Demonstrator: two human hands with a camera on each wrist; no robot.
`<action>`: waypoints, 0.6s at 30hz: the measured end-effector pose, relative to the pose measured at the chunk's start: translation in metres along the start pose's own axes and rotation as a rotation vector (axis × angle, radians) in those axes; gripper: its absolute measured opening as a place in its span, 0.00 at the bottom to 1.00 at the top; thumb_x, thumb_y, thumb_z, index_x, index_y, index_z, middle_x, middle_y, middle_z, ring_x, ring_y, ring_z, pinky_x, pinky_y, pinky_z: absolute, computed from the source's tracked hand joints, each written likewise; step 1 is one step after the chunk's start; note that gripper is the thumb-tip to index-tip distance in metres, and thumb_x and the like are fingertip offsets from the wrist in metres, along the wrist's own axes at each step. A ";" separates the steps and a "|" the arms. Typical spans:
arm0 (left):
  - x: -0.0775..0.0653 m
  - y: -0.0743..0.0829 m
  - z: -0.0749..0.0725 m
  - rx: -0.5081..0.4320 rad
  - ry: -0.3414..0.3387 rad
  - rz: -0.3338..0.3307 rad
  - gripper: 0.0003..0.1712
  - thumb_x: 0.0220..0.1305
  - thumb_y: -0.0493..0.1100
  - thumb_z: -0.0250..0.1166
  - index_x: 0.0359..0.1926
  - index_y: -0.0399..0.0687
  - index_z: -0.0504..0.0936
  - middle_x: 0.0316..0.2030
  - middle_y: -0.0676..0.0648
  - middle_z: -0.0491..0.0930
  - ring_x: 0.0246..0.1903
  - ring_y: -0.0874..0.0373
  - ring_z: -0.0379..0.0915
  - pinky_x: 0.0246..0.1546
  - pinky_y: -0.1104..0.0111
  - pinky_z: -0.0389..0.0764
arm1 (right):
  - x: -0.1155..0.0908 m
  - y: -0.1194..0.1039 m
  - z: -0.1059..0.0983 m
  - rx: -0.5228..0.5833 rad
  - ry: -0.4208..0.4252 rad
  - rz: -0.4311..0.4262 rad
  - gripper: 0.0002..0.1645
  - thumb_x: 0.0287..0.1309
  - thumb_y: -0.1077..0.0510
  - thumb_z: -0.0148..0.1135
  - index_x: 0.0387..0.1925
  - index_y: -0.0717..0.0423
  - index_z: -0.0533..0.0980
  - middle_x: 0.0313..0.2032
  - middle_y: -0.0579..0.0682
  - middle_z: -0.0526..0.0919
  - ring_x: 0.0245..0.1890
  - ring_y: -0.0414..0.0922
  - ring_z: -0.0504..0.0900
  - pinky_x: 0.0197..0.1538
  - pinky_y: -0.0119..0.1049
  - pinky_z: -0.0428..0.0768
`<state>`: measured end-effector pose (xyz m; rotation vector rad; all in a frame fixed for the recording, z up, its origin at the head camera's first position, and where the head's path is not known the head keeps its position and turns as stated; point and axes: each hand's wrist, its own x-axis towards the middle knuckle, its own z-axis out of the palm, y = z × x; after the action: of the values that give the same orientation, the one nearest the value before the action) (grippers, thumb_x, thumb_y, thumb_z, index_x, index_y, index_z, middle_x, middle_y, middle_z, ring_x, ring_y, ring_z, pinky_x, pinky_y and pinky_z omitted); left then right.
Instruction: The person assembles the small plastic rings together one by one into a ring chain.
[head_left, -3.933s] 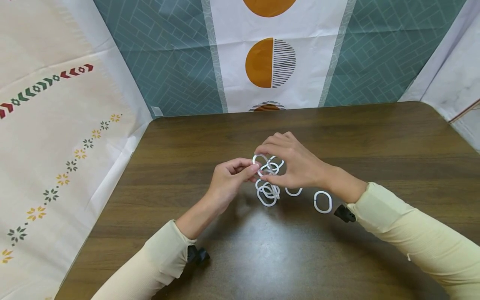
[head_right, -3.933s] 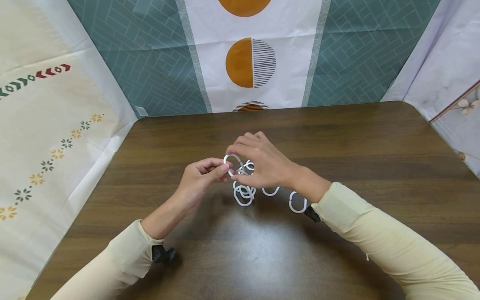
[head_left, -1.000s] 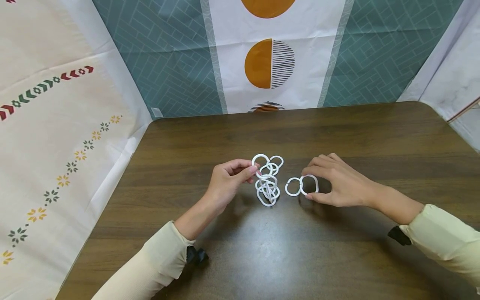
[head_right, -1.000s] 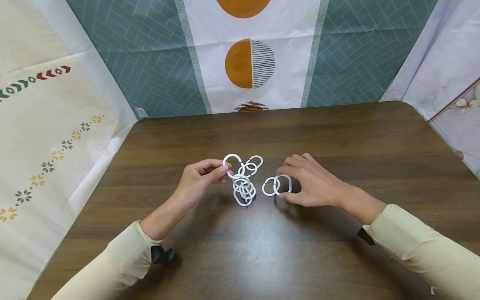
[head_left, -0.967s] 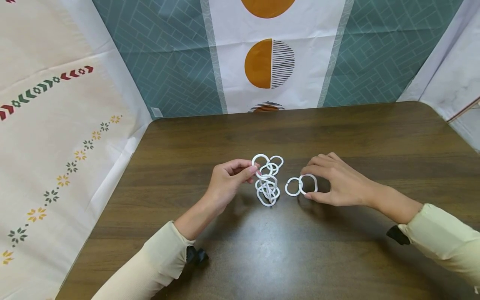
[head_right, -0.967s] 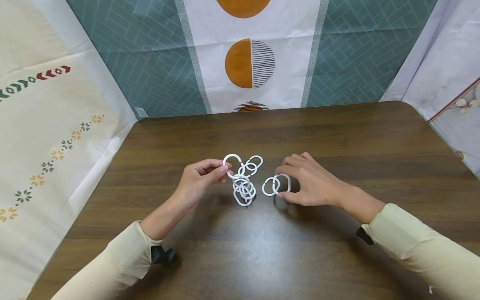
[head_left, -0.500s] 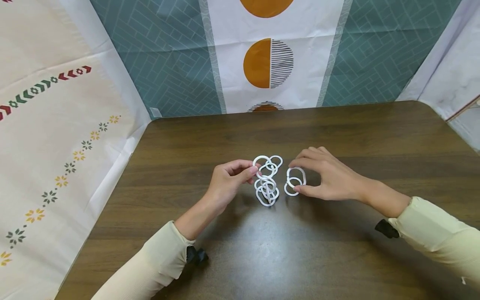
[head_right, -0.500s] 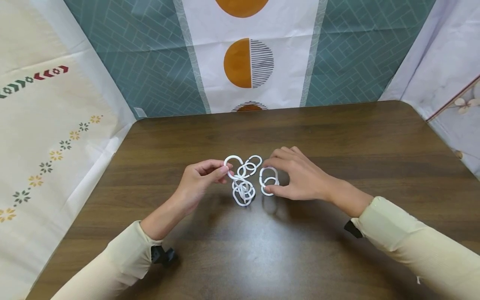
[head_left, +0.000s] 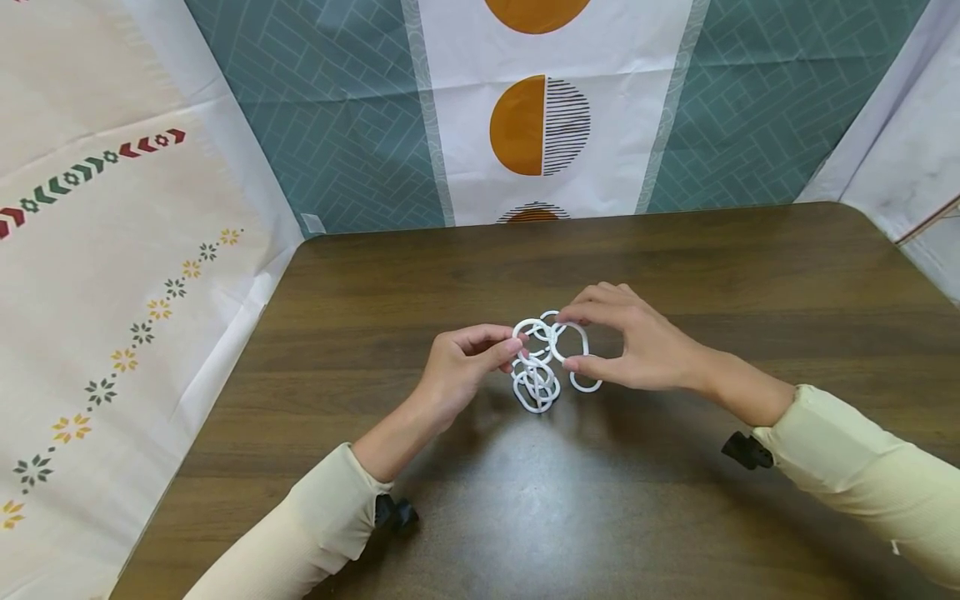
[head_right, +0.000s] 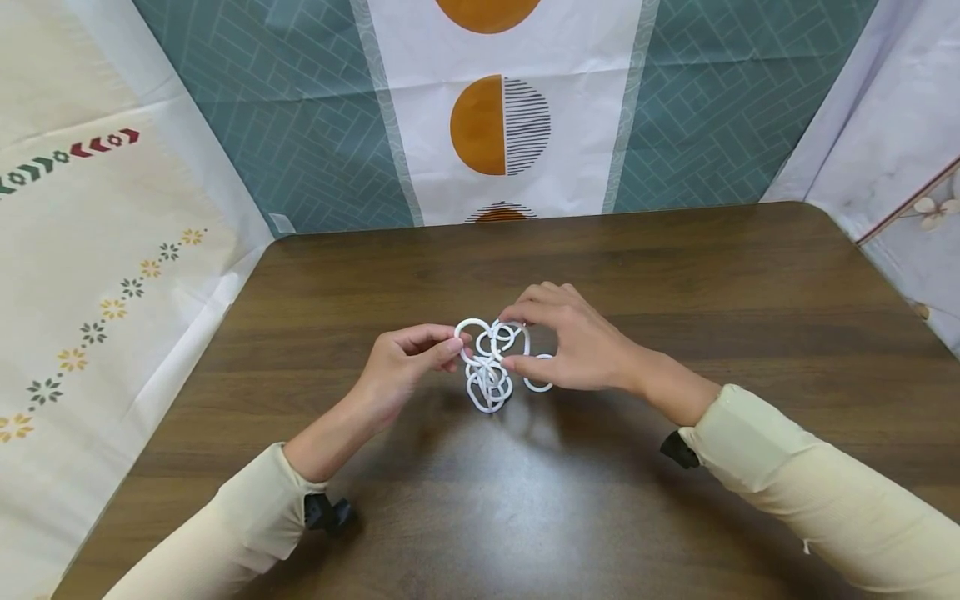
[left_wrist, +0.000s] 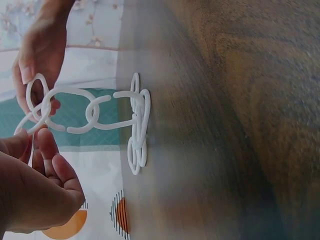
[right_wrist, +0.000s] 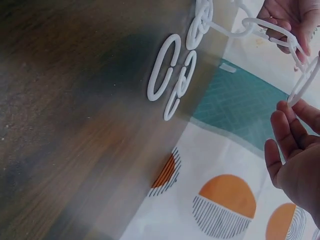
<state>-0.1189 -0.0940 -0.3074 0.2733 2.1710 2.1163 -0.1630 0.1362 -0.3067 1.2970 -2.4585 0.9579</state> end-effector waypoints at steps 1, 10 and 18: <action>0.001 -0.002 0.000 0.000 0.001 0.001 0.12 0.53 0.36 0.63 0.37 0.29 0.78 0.27 0.43 0.79 0.24 0.56 0.72 0.32 0.68 0.76 | 0.000 0.000 0.000 -0.004 0.000 0.001 0.25 0.42 0.44 0.65 0.45 0.43 0.74 0.39 0.33 0.72 0.39 0.36 0.67 0.44 0.35 0.60; 0.006 -0.020 -0.002 0.011 -0.028 -0.012 0.12 0.50 0.41 0.65 0.36 0.38 0.82 0.30 0.43 0.81 0.27 0.54 0.75 0.35 0.59 0.75 | 0.007 -0.004 0.005 -0.047 0.054 -0.062 0.25 0.40 0.45 0.66 0.43 0.48 0.76 0.37 0.35 0.72 0.38 0.37 0.67 0.42 0.35 0.59; 0.000 -0.003 -0.001 0.025 -0.061 -0.041 0.15 0.57 0.43 0.59 0.42 0.37 0.79 0.35 0.38 0.80 0.27 0.57 0.75 0.38 0.62 0.75 | 0.015 -0.007 0.006 -0.116 0.181 -0.157 0.26 0.34 0.47 0.69 0.40 0.53 0.77 0.36 0.39 0.74 0.37 0.37 0.67 0.42 0.37 0.60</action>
<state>-0.1191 -0.0954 -0.3108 0.2887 2.1512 2.0339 -0.1656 0.1196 -0.3019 1.2824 -2.2057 0.8412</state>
